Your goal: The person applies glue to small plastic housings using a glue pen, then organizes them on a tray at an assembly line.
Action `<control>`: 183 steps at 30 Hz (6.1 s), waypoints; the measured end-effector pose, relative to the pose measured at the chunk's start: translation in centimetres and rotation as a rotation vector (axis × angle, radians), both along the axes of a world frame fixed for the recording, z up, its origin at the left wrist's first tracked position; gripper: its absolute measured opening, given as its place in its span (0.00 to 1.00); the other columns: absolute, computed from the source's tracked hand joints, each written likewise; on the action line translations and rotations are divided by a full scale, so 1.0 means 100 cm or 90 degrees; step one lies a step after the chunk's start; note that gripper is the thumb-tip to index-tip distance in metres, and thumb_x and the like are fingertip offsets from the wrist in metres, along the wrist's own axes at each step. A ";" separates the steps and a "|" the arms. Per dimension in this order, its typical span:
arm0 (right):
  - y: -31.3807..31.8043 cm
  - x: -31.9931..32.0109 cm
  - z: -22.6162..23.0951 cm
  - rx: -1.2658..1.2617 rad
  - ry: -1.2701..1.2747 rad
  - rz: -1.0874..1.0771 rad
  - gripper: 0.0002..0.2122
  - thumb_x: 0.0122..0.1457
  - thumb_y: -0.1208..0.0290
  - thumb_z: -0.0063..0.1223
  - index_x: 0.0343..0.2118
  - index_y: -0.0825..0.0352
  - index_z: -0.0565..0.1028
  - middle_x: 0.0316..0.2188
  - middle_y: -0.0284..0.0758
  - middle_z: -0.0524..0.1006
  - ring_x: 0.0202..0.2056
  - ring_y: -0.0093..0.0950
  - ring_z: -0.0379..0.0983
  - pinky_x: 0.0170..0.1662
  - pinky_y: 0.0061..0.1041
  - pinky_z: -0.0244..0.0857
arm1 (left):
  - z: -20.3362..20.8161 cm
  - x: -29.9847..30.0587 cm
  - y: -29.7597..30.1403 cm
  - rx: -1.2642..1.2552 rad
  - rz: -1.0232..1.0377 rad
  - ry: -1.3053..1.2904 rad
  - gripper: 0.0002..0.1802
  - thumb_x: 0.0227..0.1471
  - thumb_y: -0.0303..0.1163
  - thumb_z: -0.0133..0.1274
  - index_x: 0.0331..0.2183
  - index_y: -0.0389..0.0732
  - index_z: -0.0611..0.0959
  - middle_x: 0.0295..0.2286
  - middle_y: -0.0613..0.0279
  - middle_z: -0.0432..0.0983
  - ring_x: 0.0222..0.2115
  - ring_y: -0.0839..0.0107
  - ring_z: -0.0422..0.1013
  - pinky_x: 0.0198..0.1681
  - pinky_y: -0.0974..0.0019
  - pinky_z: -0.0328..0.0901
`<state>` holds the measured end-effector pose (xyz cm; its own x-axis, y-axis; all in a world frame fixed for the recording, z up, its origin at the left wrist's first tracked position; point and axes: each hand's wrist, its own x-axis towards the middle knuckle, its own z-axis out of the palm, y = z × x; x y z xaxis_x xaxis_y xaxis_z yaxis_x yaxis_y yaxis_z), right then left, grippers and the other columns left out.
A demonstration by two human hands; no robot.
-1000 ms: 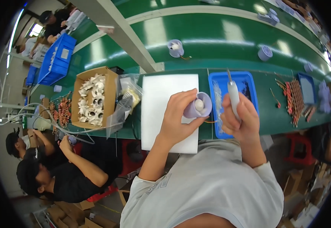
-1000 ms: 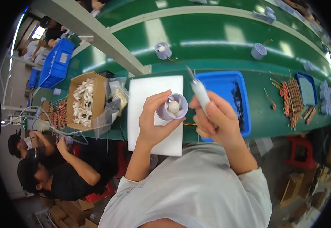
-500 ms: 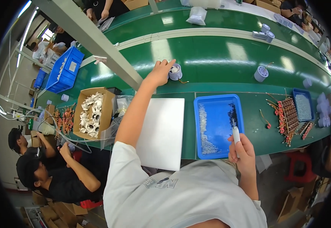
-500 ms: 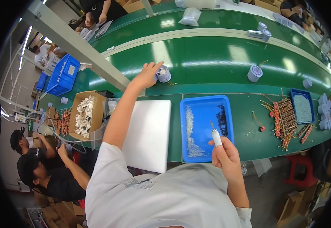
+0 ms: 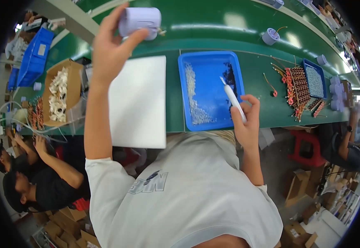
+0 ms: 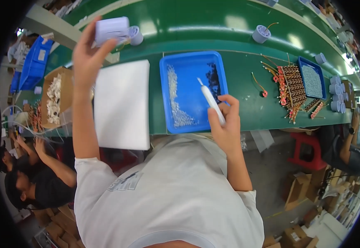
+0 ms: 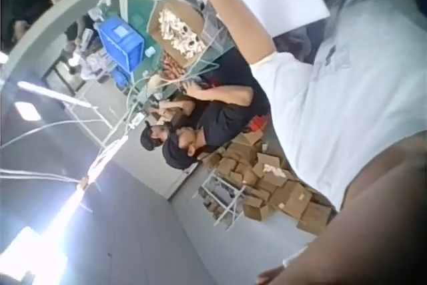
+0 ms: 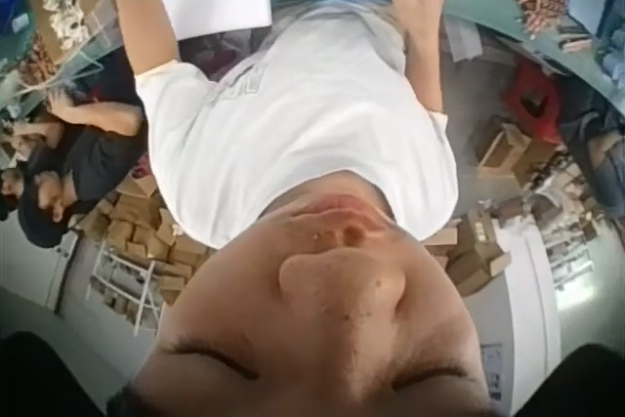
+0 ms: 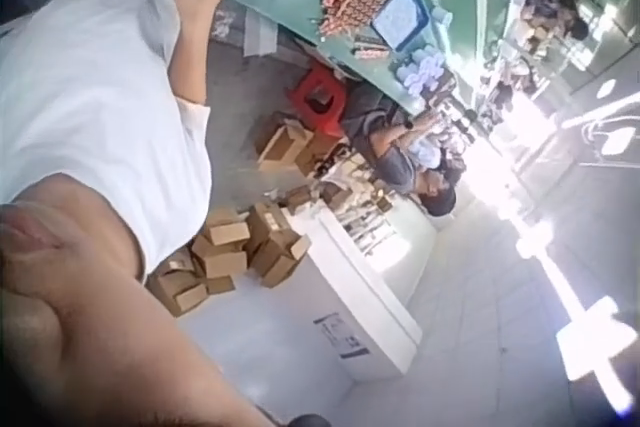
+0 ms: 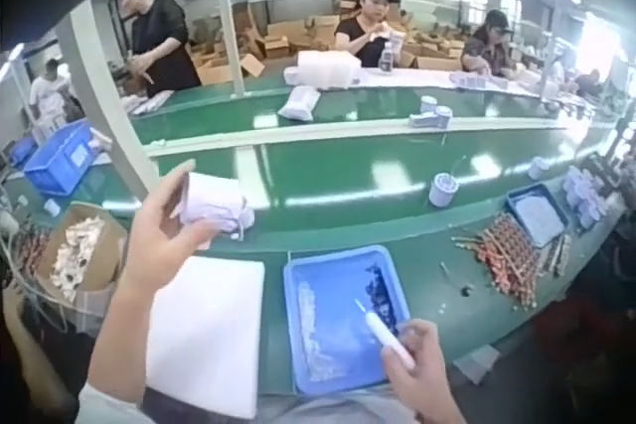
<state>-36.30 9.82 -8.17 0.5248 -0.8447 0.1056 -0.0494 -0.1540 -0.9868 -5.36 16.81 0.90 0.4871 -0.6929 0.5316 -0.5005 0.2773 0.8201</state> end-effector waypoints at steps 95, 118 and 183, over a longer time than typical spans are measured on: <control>-0.021 0.019 -0.045 -0.376 0.119 -0.045 0.07 0.54 0.77 0.49 0.32 0.69 0.63 0.30 0.38 0.67 0.27 0.25 0.65 0.29 0.24 0.61 | -0.101 -0.072 0.186 -0.474 -0.103 0.758 0.24 0.55 0.37 0.39 0.48 0.28 0.64 0.48 0.41 0.60 0.48 0.40 0.59 0.53 0.42 0.54; 0.018 0.091 -0.001 -0.204 -0.160 0.210 0.07 0.58 0.74 0.43 0.35 0.69 0.60 0.30 0.38 0.67 0.23 0.21 0.65 0.26 0.18 0.63 | -0.092 -0.089 0.211 -0.395 0.109 0.650 0.17 0.53 0.26 0.44 0.45 0.30 0.66 0.39 0.55 0.70 0.40 0.69 0.69 0.43 0.66 0.64; 0.033 -0.002 0.048 0.353 -0.410 0.280 0.08 0.60 0.73 0.39 0.31 0.71 0.70 0.14 0.24 0.64 0.14 0.12 0.56 0.16 0.13 0.50 | 0.016 -0.203 -0.014 -0.252 0.045 -0.078 0.06 0.47 0.21 0.45 0.20 0.36 0.71 0.24 0.59 0.70 0.25 0.73 0.62 0.29 0.72 0.59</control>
